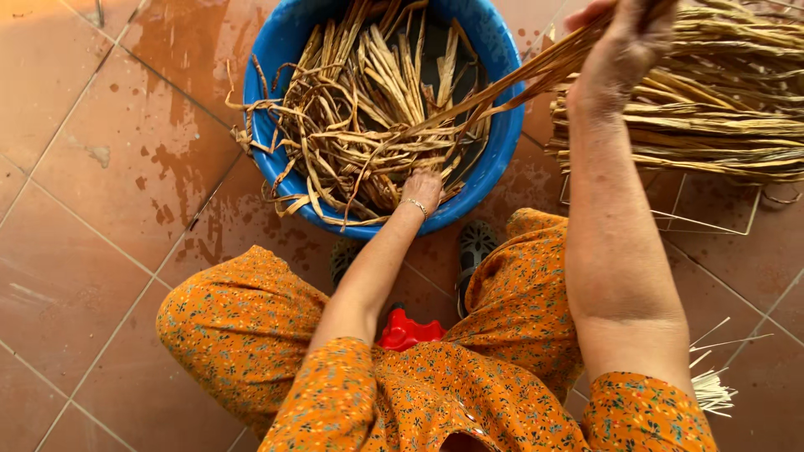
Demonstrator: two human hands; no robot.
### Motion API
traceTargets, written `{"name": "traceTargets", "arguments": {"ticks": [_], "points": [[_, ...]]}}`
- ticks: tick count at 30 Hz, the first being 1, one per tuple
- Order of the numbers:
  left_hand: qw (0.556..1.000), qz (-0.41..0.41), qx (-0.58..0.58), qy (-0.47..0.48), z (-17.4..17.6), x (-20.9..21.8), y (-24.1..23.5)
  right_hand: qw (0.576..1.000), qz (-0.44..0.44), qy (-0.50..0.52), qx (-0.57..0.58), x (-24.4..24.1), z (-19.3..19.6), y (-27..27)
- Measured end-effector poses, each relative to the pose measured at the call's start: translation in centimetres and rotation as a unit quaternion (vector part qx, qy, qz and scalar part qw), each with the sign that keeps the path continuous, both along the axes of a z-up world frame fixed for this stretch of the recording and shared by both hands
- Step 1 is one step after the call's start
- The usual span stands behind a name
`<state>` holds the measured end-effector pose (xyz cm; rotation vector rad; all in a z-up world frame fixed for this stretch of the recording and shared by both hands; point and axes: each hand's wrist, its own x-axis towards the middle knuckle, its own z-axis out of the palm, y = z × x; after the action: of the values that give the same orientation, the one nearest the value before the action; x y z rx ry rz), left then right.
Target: The person sits on a tiled floor and repeatedly pulls apart dried plant strips by hand, separating them into smaller pieces. The separated pieces are placed into a blue basin filled with water, while the remaining unprocessed strips are kept on a wire rack to the right.
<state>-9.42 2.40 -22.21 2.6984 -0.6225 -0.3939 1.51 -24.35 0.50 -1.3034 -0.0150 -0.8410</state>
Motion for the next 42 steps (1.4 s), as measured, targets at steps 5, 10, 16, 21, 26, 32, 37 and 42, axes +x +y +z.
{"name": "traceTargets", "arguments": {"ticks": [5, 10, 16, 21, 26, 32, 37, 42], "points": [[0.975, 0.001, 0.137, 0.175, 0.3, 0.4, 0.6, 0.989, 0.138, 0.041, -0.032, -1.2, 0.8, 1.6], [0.977, -0.026, 0.107, 0.180, 9.7, 1.5, 4.7, 0.994, 0.036, 0.097, 0.021, 0.2, 1.1, 0.5], [0.973, 0.059, 0.060, 0.213, 22.3, 3.5, 10.3, 0.994, -0.042, 0.066, -0.070, 1.4, 0.8, 2.2], [0.971, 0.159, -0.172, 0.043, 27.2, 5.3, 13.5, 0.984, 0.019, 0.036, -0.173, 0.7, 1.7, 4.6], [0.799, 0.219, -0.553, 0.084, 29.6, 8.0, 14.0, 0.946, 0.162, 0.185, -0.210, -0.9, 4.4, 7.7], [0.751, 0.098, -0.644, 0.108, 30.3, 7.0, 10.3, 0.831, 0.395, 0.391, -0.032, -1.6, 6.1, 13.3], [0.834, 0.096, -0.515, 0.171, 29.4, 3.9, 7.9, 0.813, 0.395, 0.390, 0.177, 0.5, 4.8, 14.5], [0.898, -0.011, -0.420, 0.132, 27.2, 1.2, 7.9, 0.850, 0.344, 0.311, 0.250, 2.2, 3.4, 12.5]]}}
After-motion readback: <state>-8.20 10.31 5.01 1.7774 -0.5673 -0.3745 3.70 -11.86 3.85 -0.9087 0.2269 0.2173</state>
